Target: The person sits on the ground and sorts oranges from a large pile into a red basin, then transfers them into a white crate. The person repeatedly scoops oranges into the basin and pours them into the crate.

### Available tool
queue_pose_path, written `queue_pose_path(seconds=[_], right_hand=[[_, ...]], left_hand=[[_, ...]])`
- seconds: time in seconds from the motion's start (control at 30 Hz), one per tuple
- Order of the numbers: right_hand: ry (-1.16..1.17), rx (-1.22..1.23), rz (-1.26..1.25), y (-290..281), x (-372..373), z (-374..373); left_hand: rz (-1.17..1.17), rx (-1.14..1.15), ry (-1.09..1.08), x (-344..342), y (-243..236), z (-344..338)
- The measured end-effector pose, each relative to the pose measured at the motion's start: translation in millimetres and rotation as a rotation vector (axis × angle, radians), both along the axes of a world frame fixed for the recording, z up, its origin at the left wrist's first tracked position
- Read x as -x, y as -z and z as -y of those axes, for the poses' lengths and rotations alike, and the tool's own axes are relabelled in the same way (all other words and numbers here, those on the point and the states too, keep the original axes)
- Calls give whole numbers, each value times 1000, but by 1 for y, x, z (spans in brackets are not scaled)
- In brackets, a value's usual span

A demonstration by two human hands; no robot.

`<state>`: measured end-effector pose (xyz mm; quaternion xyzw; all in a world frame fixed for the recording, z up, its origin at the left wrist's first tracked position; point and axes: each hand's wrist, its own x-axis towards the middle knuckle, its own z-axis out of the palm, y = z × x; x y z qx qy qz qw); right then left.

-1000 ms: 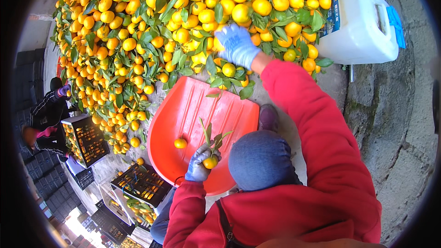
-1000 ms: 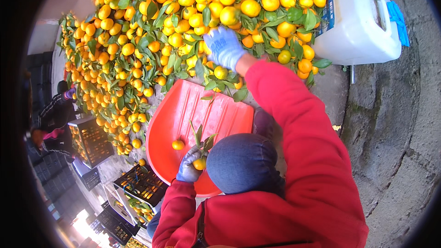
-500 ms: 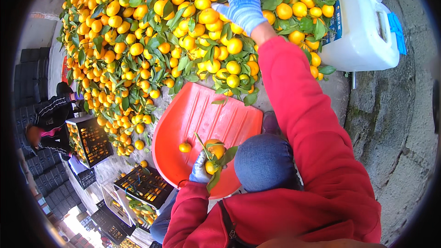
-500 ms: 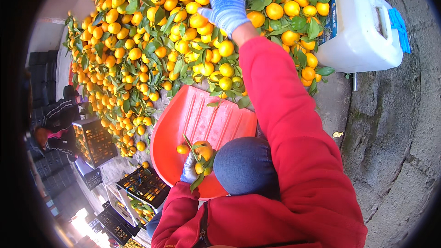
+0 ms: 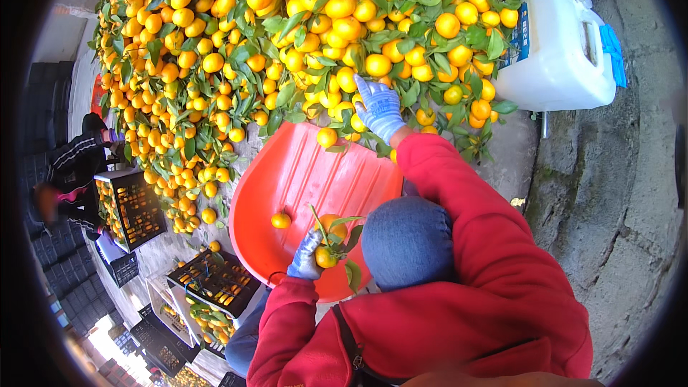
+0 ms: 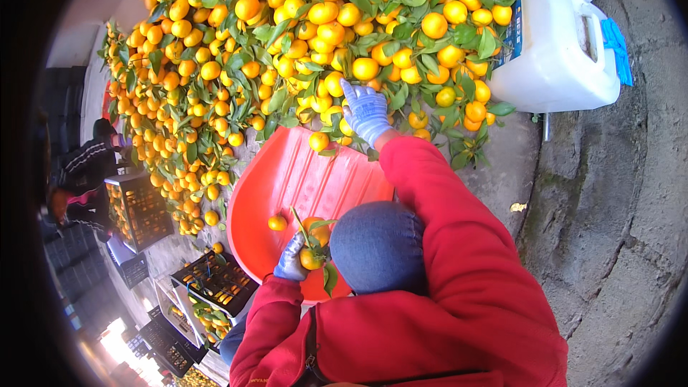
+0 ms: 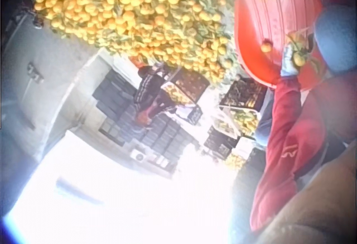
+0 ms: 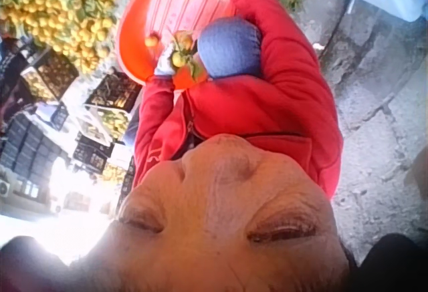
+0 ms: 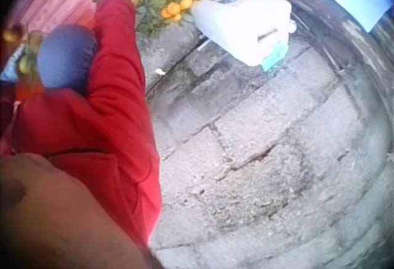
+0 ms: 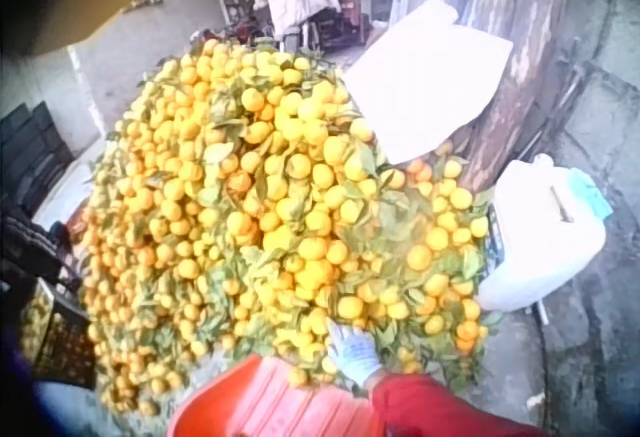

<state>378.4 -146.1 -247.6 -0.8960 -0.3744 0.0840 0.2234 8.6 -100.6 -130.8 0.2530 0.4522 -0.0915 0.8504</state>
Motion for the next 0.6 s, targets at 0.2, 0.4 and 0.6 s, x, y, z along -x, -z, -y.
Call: queue_pose_path(seconds=[0.2,0.4,0.6], right_hand=[[-561,-155,56,-51,21,13],[16,-518,519,-134,-142,-82],[-110,-489,87,-74,-178,-102]], left_hand=[[33,-51,11,-7,-2,9],[14,-47,74,-10,-2,2],[21,-63,47,-11,3,-2]])
